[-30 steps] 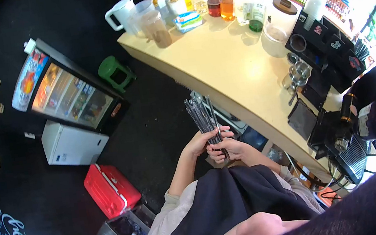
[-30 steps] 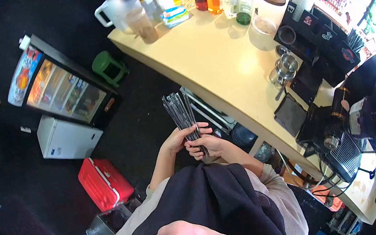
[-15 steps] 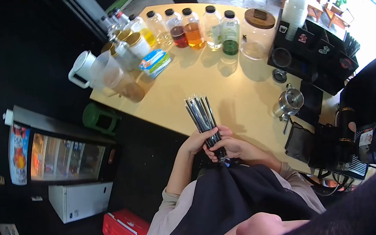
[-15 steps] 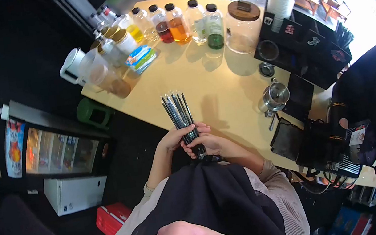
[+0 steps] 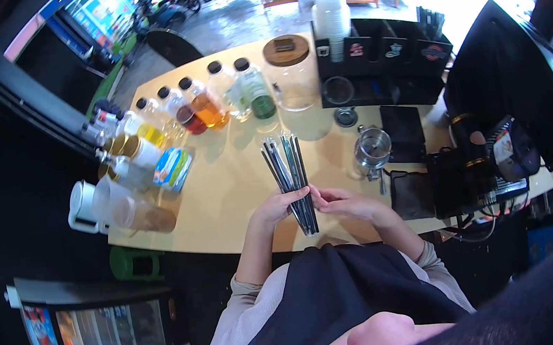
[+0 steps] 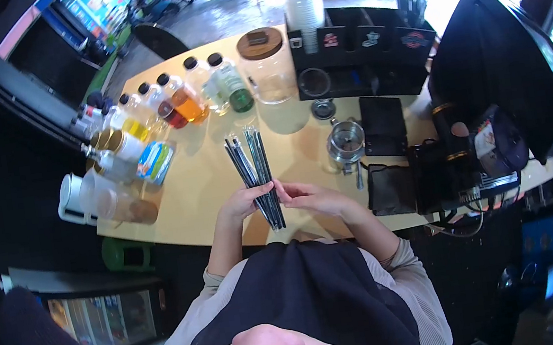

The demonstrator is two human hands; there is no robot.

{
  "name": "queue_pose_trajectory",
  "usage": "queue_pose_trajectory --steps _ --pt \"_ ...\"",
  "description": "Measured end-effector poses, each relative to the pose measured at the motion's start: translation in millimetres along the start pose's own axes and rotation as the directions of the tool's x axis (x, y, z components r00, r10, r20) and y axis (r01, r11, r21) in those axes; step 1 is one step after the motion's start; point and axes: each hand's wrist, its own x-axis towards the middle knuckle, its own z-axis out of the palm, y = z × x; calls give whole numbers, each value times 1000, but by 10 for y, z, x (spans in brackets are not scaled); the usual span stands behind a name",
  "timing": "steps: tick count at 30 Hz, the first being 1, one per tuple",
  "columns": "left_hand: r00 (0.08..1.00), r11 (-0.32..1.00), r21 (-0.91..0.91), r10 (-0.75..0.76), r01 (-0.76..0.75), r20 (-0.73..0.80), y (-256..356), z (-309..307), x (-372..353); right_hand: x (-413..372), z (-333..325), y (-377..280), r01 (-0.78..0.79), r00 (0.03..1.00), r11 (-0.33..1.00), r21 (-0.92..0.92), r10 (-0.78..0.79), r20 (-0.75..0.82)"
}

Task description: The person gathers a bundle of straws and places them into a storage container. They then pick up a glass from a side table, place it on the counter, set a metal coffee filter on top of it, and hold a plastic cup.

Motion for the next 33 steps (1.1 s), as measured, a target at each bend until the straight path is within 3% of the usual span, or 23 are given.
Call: queue_pose_trajectory --steps 2,3,4,6,7,8,10,11,12,14,16,20,22,23,25,28,30,32,33 --pt "996 992 123 13 -24 83 107 45 130 -242 85 -374 231 971 937 -261 -239 2" --pt "978 998 52 -33 23 207 162 97 211 -307 82 -478 252 960 925 -285 -276 -48" --pt "973 998 58 -45 33 226 177 137 281 -323 83 -560 259 955 922 -287 -289 -67" --pt "955 987 143 -109 71 277 163 219 428 -337 104 -707 503 862 838 -212 -504 52" --pt "935 986 154 -118 69 335 111 223 547 -442 133 -804 340 936 917 -208 -352 -20" --pt "928 984 162 -130 77 348 63 231 648 -423 103 -771 349 931 913 -210 -363 -35" --pt "812 965 234 -229 117 537 27 305 819 -314 99 -737 384 856 795 -470 -497 -142" --pt "792 959 254 -251 126 556 1 345 872 -332 105 -724 370 827 773 -516 -526 -195" --pt "784 957 262 -257 125 564 20 388 901 -344 74 -742 373 820 767 -521 -536 -202" --pt "847 958 264 -233 115 478 61 436 953 -348 5 -775 240 866 844 -479 -409 -287" --pt "850 962 244 -229 123 474 78 445 1027 -385 34 -897 270 841 836 -477 -447 -307" --pt "830 961 235 -247 145 500 66 488 1187 -476 -14 -1073 173 840 820 -545 -412 -354" --pt "841 965 237 -221 115 494 69 514 1238 -595 12 -1255 124 868 868 -481 -330 -372" --pt "894 968 219 -204 123 399 61 511 1265 -578 -66 -1254 240 802 795 -557 -485 -347" --pt "941 960 243 -202 136 272 114 585 1294 -664 -59 -1436 283 769 766 -577 -541 -340" --pt "923 955 294 -138 28 358 115 574 1400 -778 -29 -1747 273 732 735 -621 -578 -362" --pt "923 958 287 -108 -3 370 137 570 1435 -782 -101 -1876 413 641 695 -588 -681 -355" --pt "960 985 170 -86 40 267 165 549 1447 -989 44 -2224 334 566 613 -716 -738 -368" --pt "957 984 173 -90 43 276 164 519 1467 -1041 11 -2344 302 462 544 -783 -802 -379"
